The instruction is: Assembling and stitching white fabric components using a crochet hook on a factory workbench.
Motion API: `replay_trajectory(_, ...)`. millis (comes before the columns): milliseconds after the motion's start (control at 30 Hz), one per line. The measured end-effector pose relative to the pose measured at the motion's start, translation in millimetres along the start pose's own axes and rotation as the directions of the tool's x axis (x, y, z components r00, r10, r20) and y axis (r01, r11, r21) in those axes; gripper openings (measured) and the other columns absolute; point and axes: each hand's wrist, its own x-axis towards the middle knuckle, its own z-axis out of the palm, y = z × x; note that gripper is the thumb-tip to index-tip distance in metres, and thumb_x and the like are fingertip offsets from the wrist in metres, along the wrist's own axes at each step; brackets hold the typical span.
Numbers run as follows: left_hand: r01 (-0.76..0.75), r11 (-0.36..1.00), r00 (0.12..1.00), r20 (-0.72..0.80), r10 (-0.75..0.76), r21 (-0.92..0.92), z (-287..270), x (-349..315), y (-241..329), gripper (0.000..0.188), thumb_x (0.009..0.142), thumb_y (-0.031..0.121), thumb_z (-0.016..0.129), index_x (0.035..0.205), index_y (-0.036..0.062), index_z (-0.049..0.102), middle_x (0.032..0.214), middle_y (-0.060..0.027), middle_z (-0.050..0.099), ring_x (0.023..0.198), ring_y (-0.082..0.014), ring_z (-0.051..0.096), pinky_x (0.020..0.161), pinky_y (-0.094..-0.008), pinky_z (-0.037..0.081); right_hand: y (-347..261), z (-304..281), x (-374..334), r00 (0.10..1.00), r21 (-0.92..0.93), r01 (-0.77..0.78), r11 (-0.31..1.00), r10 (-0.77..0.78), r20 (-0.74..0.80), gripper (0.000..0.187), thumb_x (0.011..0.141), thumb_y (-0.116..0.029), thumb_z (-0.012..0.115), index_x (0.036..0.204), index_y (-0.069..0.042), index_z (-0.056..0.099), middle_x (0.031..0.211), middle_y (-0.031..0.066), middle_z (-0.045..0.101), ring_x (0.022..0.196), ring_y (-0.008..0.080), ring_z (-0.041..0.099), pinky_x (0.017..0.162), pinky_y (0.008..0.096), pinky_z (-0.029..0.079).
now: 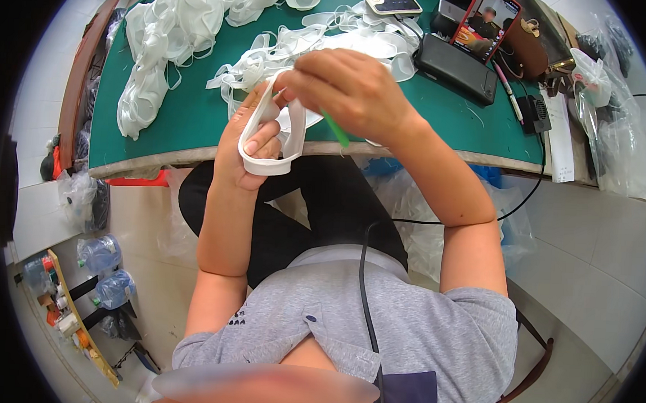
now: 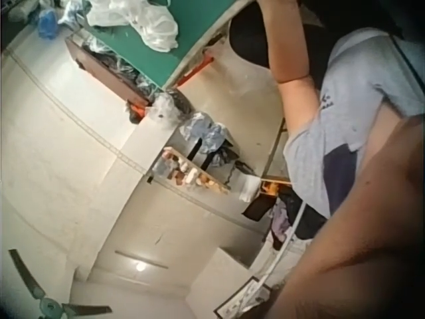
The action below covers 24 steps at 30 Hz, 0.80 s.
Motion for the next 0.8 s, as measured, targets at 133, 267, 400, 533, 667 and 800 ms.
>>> replay_trajectory(133,0.036,0.999,0.999,0.023,-0.036,-0.009,-3,2,2,0.018,0.099,0.015,0.047,0.11,0.0012,0.051,0.092,-0.0098,0.061,0.037,-0.0042,0.041,0.029,-0.018,0.027,1,-5,-1,0.998,0.075,-0.063,0.995,0.061,0.031,0.038,0.062,-0.005,0.074,0.099,-0.002,0.067,0.087,0.0091,0.062,0.072,0.0227,0.063,0.059,0.0306,0.051)
replay_trajectory(267,0.04,0.999,0.999,0.021,-0.04,0.005,-10,5,-3,0.019,0.098,0.014,0.046,0.112,0.0018,0.05,0.085,-0.007,0.06,0.037,-0.0037,0.041,0.029,-0.0174,0.029,-14,-1,4,0.991,0.078,0.041,0.996,-0.05,0.121,0.039,0.062,-0.01,0.07,0.1,-0.003,0.067,0.092,0.0097,0.061,0.074,0.0219,0.063,0.063,0.0324,0.052)
replay_trajectory(400,0.051,0.999,0.997,0.052,-0.052,0.012,-8,4,-5,0.018,0.098,0.014,0.047,0.112,0.0029,0.049,0.076,-0.0028,0.057,0.037,-0.003,0.042,0.029,-0.0164,0.031,-16,6,7,0.981,-0.004,0.157,0.988,-0.156,0.113,0.038,0.061,-0.013,0.067,0.098,-0.003,0.067,0.091,0.009,0.059,0.073,0.0203,0.062,0.063,0.0306,0.051)
replay_trajectory(533,0.067,0.998,0.997,0.044,-0.067,0.005,-11,5,-4,0.019,0.098,0.015,0.046,0.112,0.0025,0.049,0.078,-0.0034,0.059,0.037,-0.0033,0.042,0.029,-0.0163,0.031,-15,2,6,0.975,-0.027,0.2,0.979,-0.196,0.107,0.038,0.059,-0.013,0.067,0.095,-0.001,0.067,0.09,0.0088,0.059,0.068,0.0194,0.061,0.06,0.0295,0.05)
replay_trajectory(667,0.056,0.998,0.998,0.005,-0.056,0.0,-5,4,0,0.019,0.098,0.015,0.046,0.111,0.0011,0.05,0.086,-0.0078,0.061,0.036,-0.0041,0.042,0.028,-0.0169,0.031,-11,-4,0,0.982,-0.008,0.176,0.984,-0.175,0.064,0.035,0.06,-0.01,0.07,0.094,0.001,0.067,0.087,0.0085,0.06,0.064,0.0191,0.06,0.057,0.0284,0.049)
replay_trajectory(800,0.075,0.997,0.997,0.035,-0.074,-0.023,-8,6,3,0.025,0.1,0.017,0.04,0.112,-0.0024,0.05,0.106,-0.02,0.061,0.035,-0.0053,0.042,0.027,-0.0173,0.031,-3,-17,-5,0.993,0.004,0.116,0.993,-0.116,-0.003,0.026,0.068,-0.002,0.072,0.094,0.0,0.067,0.08,0.0077,0.059,0.064,0.0189,0.06,0.054,0.0271,0.048)
